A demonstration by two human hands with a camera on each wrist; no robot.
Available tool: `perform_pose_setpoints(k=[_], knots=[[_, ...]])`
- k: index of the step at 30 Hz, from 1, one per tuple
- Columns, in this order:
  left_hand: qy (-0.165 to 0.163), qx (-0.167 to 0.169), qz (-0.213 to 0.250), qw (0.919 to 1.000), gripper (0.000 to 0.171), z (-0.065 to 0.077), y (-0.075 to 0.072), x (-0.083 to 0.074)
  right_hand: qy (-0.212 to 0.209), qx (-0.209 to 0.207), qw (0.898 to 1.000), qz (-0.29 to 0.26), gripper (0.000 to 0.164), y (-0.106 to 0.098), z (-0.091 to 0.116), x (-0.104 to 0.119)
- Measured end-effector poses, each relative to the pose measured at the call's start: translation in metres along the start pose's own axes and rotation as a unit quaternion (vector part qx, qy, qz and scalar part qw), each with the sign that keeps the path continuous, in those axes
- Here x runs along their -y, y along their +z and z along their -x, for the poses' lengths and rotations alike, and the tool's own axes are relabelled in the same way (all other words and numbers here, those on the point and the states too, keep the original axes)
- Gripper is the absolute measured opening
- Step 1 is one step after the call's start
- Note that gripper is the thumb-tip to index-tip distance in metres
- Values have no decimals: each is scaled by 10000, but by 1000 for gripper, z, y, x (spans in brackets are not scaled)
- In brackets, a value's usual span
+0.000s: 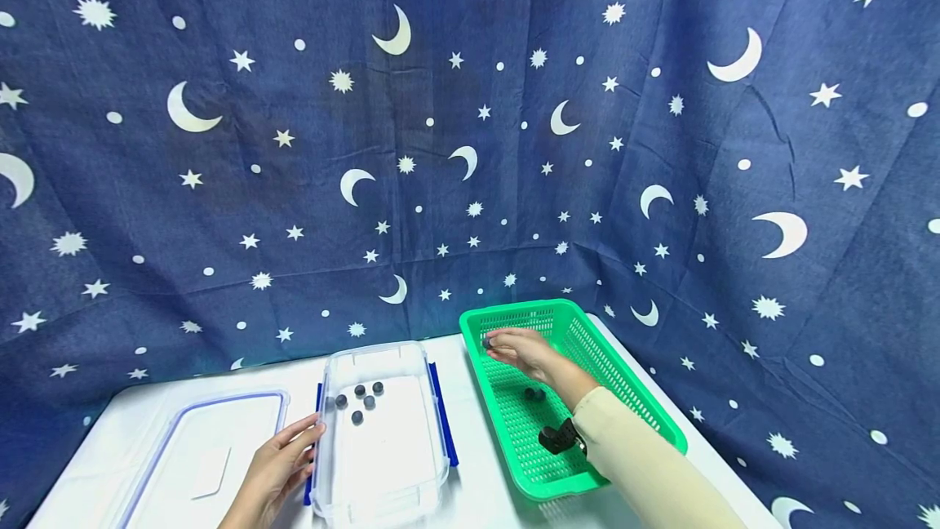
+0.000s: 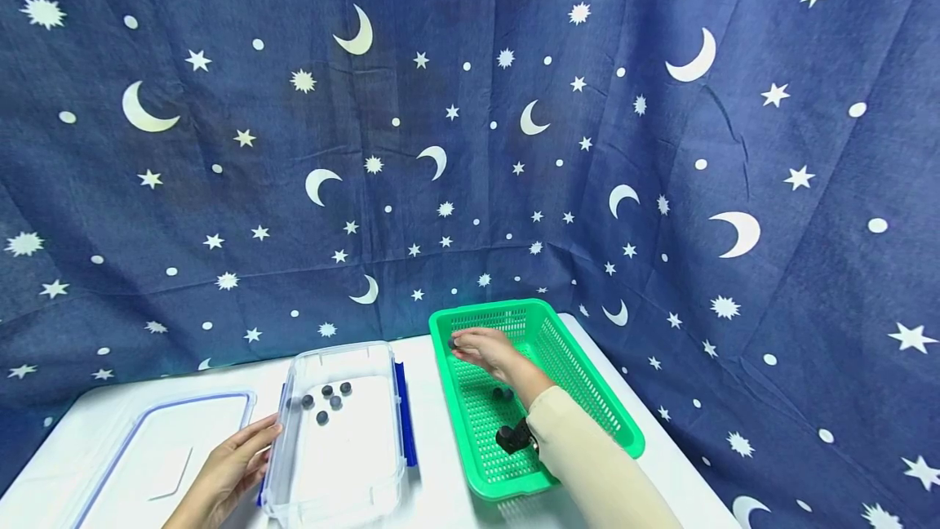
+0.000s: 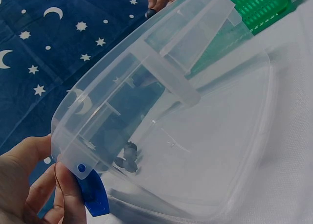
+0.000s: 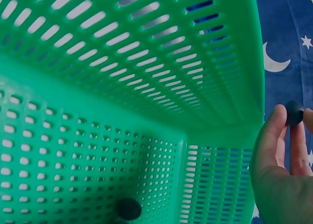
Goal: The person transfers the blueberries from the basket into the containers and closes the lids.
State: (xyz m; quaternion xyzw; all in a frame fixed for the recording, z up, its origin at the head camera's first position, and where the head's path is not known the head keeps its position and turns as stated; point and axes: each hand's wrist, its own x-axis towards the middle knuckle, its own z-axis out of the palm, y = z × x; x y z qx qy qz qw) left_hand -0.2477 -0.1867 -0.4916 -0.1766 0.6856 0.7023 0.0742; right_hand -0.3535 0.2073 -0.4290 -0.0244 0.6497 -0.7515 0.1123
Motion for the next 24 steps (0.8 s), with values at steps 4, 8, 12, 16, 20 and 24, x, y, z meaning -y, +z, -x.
perform_pose_setpoints(k=[4, 8, 12, 16, 20, 24], knots=[[-39, 38, 38, 10000, 69, 0, 0, 0, 36, 86, 9998, 169, 35, 7, -2, 1], [-21, 69, 64, 10000, 69, 0, 0, 0, 159, 159, 9995, 199, 36, 16, -5, 2], [-12, 43, 103, 9999, 66, -1, 0, 0, 197, 205, 9993, 235, 37, 25, -8, 2], [-25, 18, 120, 9999, 65, 0, 0, 1, 193, 230, 9993, 220, 38, 32, -11, 1], [-28, 0, 106, 9999, 65, 0, 0, 1, 238, 271, 9992, 190, 37, 38, -14, 2], [-11, 9, 60, 10000, 67, 1, 0, 0, 264, 327, 9988, 244, 36, 47, -15, 4]])
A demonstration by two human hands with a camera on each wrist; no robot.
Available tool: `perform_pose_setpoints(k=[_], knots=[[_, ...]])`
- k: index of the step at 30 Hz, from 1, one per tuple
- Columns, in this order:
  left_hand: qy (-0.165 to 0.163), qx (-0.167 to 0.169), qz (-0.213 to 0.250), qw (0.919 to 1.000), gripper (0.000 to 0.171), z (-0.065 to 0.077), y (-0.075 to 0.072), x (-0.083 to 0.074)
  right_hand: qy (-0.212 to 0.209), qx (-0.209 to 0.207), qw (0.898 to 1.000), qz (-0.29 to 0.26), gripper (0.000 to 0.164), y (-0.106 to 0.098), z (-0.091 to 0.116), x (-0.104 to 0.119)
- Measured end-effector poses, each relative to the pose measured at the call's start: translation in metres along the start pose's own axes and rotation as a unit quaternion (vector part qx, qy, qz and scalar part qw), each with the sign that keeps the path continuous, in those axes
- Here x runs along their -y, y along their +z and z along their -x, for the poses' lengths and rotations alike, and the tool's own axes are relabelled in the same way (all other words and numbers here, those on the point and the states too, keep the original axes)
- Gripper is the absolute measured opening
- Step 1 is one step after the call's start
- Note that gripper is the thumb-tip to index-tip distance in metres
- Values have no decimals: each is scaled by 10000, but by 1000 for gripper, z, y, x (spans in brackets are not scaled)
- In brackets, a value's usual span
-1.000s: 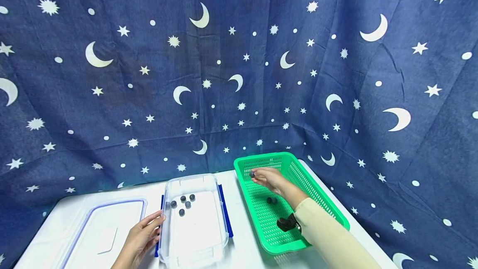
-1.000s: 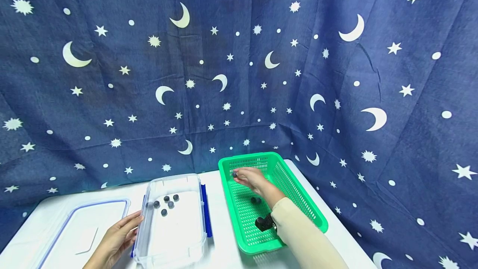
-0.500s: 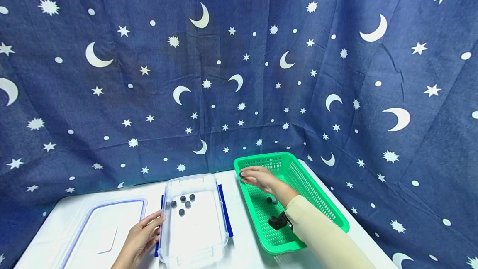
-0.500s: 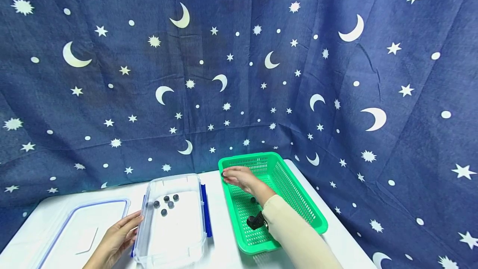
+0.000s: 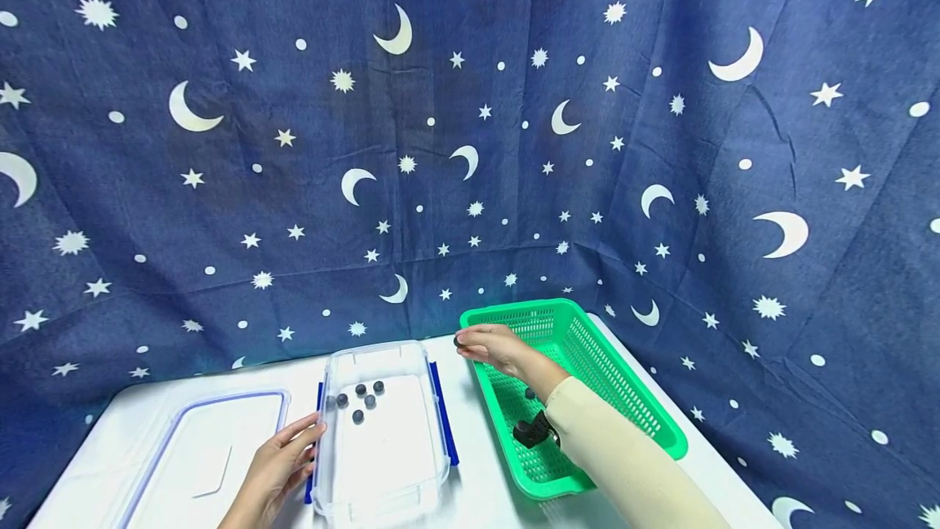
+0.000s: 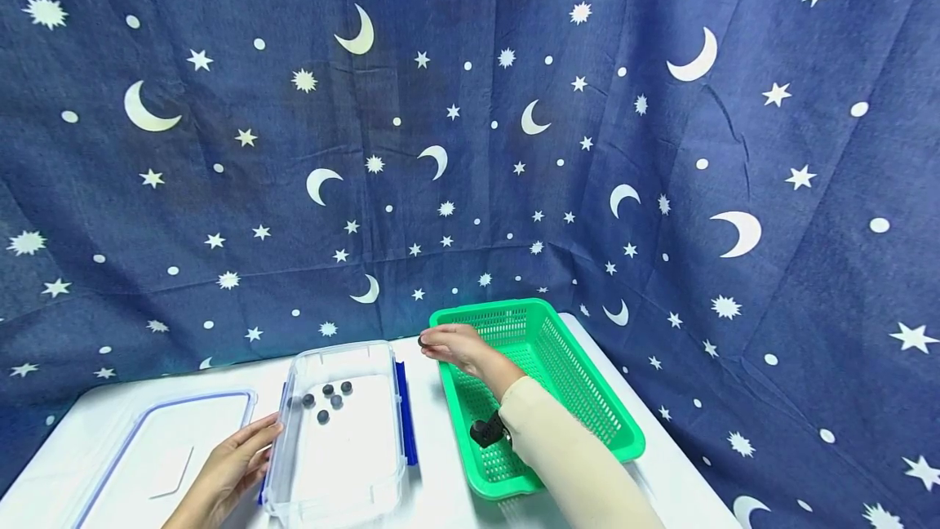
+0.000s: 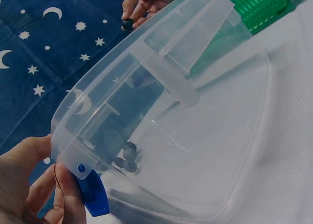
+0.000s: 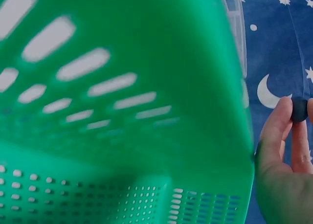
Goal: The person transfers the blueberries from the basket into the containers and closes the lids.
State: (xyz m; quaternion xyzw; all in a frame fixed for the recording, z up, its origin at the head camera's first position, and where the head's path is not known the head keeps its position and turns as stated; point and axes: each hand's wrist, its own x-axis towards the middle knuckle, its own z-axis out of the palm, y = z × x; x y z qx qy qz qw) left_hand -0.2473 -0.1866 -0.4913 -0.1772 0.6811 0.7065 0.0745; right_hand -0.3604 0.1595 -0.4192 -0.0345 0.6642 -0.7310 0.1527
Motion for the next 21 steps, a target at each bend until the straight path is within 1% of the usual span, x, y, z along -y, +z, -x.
perform_pose_setpoints(k=[4, 7, 14, 21], knots=[[-29, 33, -48, 10000, 73, 0, 0, -1, 8, 81, 9999, 116, 34, 8, -3, 2], [-54, 50, -68, 9999, 75, 1, 1, -1, 35, 62, 9999, 140, 32, 13, -6, 4], [-47, 54, -34, 10000, 75, 1, 1, -1, 171, 45, 9998, -4, 33, 25, -11, 8], [-38, 7, 31, 10000, 69, -1, 1, 0, 168, 102, 9997, 128, 33, 39, -13, 9]])
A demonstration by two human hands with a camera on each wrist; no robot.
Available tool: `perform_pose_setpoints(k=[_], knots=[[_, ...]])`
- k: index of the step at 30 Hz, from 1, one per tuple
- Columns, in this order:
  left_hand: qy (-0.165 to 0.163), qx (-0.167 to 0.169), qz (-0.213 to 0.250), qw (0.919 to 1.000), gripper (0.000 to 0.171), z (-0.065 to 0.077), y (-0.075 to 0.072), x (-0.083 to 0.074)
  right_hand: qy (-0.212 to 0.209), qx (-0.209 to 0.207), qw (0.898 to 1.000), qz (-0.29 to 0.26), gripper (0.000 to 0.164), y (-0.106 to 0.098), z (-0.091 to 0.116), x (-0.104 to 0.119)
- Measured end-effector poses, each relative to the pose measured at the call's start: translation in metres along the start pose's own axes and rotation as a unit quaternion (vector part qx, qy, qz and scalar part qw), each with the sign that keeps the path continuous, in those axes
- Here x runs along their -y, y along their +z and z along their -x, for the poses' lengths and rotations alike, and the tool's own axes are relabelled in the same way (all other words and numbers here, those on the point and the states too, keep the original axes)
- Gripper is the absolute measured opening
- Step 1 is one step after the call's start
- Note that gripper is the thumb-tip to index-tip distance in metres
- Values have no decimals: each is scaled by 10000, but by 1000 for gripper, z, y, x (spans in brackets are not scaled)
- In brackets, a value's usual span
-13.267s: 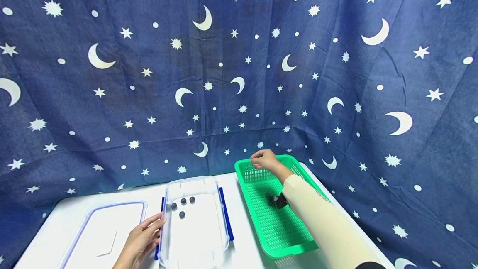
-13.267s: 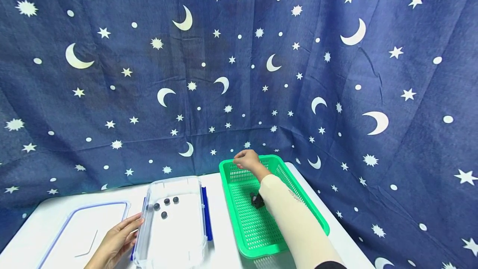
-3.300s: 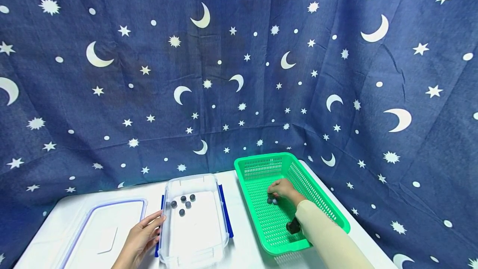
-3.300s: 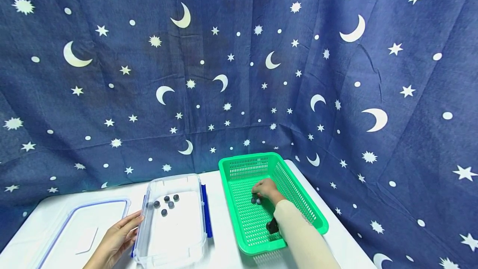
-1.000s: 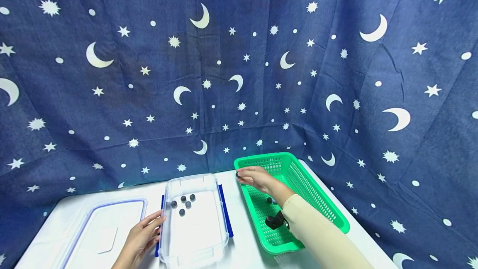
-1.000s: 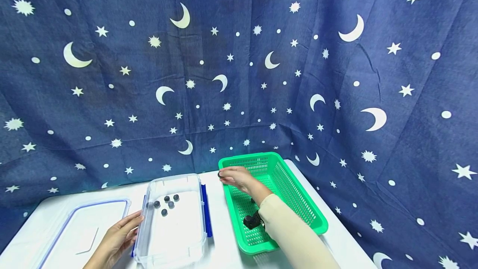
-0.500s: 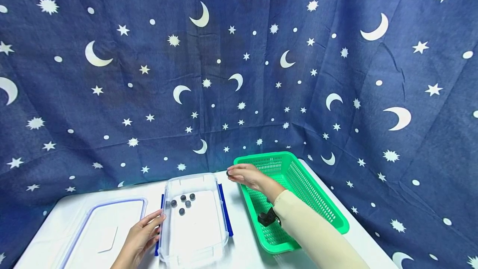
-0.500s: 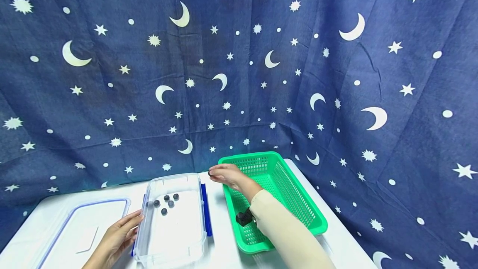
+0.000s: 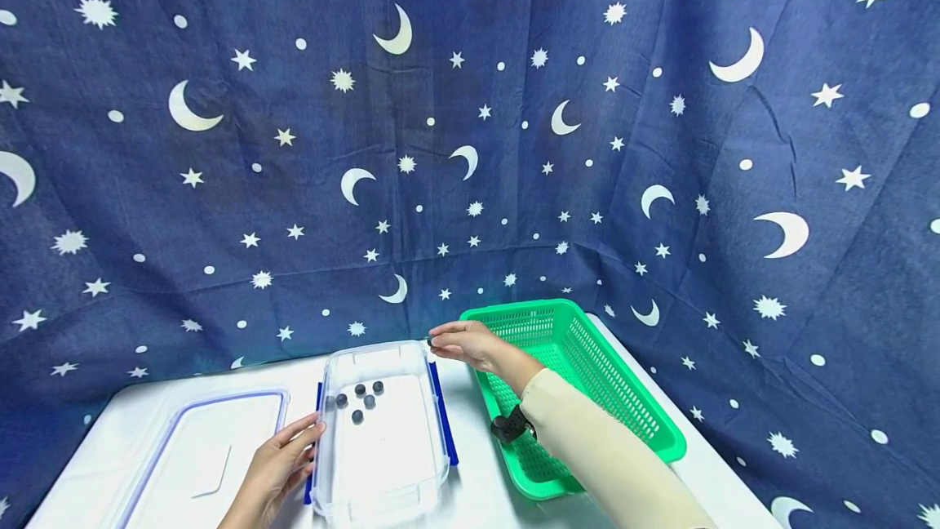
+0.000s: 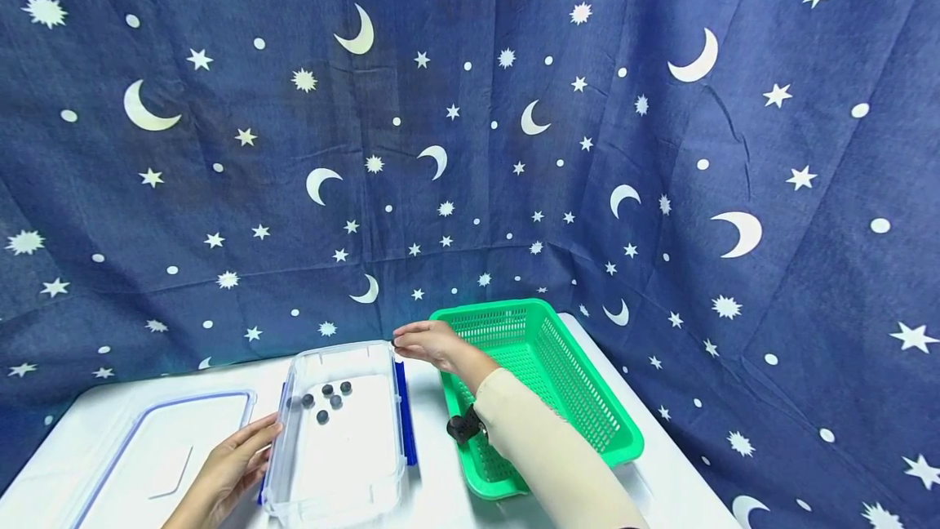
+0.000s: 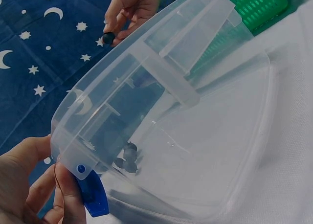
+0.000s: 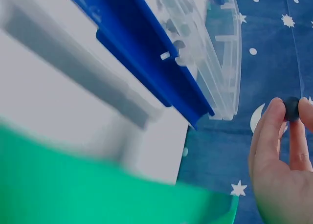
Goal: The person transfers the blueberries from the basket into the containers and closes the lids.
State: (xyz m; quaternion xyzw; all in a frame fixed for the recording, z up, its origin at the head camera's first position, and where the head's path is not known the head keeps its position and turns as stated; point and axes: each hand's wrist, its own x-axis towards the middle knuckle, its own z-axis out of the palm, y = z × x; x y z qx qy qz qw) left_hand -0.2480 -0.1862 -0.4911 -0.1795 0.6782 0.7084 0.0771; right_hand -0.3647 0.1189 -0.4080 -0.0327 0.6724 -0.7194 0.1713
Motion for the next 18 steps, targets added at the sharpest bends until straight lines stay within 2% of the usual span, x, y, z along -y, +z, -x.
perform_pose_setpoints(k=[8, 18], knots=[[93, -2, -34, 10000, 64, 0, 0, 0, 103, 138, 9997, 186, 31, 18, -6, -5], [-28, 52, -30, 10000, 75, -1, 0, 0, 81, 152, 9993, 322, 27, 59, -10, -11]])
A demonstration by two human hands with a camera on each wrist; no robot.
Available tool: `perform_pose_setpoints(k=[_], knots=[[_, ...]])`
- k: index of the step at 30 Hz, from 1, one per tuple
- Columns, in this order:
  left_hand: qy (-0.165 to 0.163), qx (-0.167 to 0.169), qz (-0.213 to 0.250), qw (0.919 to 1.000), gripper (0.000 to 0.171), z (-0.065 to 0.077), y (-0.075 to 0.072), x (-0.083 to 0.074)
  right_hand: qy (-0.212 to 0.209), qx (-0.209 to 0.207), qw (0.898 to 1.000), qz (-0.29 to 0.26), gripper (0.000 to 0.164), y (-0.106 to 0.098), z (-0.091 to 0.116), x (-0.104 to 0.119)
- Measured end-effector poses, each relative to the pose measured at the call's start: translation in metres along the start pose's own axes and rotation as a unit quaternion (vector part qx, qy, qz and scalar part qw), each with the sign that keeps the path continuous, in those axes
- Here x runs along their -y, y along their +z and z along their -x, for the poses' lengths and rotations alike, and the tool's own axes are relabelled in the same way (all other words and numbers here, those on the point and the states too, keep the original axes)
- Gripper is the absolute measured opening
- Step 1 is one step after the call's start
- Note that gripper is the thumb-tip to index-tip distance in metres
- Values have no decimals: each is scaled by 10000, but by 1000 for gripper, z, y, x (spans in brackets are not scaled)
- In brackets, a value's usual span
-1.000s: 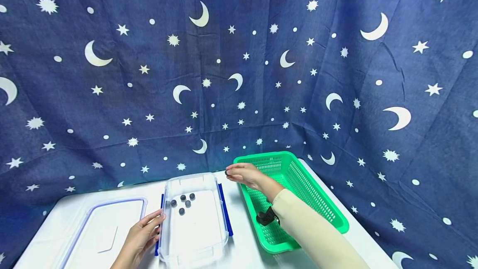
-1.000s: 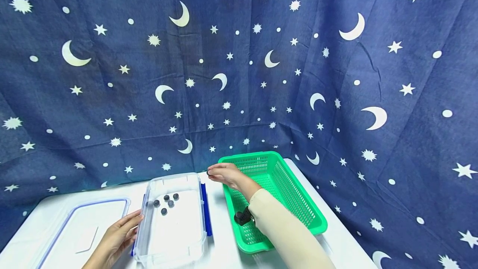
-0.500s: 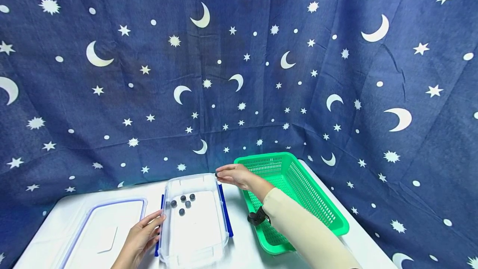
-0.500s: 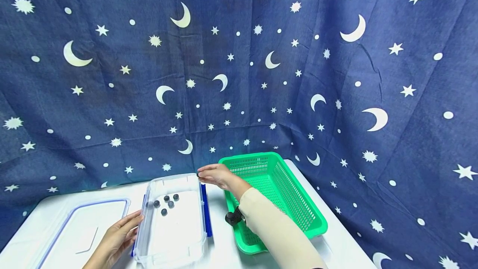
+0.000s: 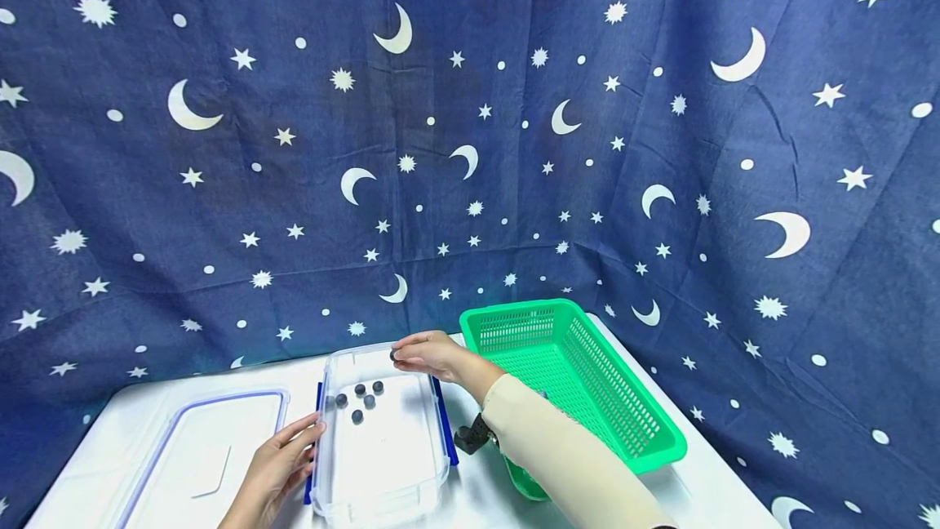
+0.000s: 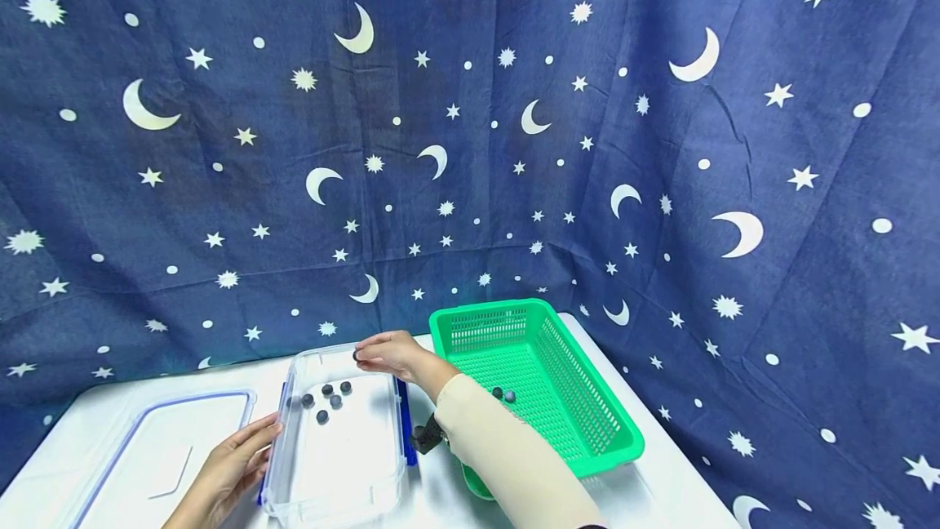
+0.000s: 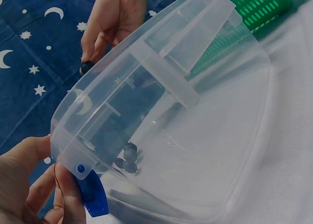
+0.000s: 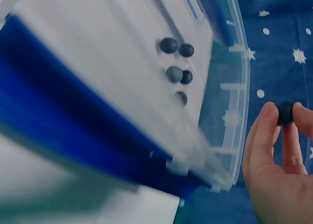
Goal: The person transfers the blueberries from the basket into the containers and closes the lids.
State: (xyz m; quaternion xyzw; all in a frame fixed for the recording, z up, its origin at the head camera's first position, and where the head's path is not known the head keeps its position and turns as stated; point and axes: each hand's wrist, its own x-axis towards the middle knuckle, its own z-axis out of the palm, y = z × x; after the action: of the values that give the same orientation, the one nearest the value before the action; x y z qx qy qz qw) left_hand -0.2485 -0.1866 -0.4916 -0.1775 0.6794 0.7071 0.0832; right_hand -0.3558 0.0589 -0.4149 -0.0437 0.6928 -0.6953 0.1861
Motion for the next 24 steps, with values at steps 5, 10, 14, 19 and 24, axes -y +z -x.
perform_pose_setpoints(k=[5, 10, 14, 19, 24], knots=[[-18, -4, -5, 10000, 75, 0, -1, 0, 65, -26, 10000, 50, 24, 19, -6, -7], [-4, -35, 3, 10000, 70, 0, -2, 1, 259, -221, 9991, 265, 17, 37, -12, -19], [-4, -89, 25, 10000, 68, 0, -2, 2, 398, -495, 9942, 867, 13, 48, -10, -26], [27, -93, 14, 10000, 69, 0, -1, 2, 490, -810, 9847, 1464, 11, 56, -8, -32], [91, -127, 10, 9999, 64, 0, 0, 1, 547, -962, 9791, 1705, 11, 57, -8, -36]])
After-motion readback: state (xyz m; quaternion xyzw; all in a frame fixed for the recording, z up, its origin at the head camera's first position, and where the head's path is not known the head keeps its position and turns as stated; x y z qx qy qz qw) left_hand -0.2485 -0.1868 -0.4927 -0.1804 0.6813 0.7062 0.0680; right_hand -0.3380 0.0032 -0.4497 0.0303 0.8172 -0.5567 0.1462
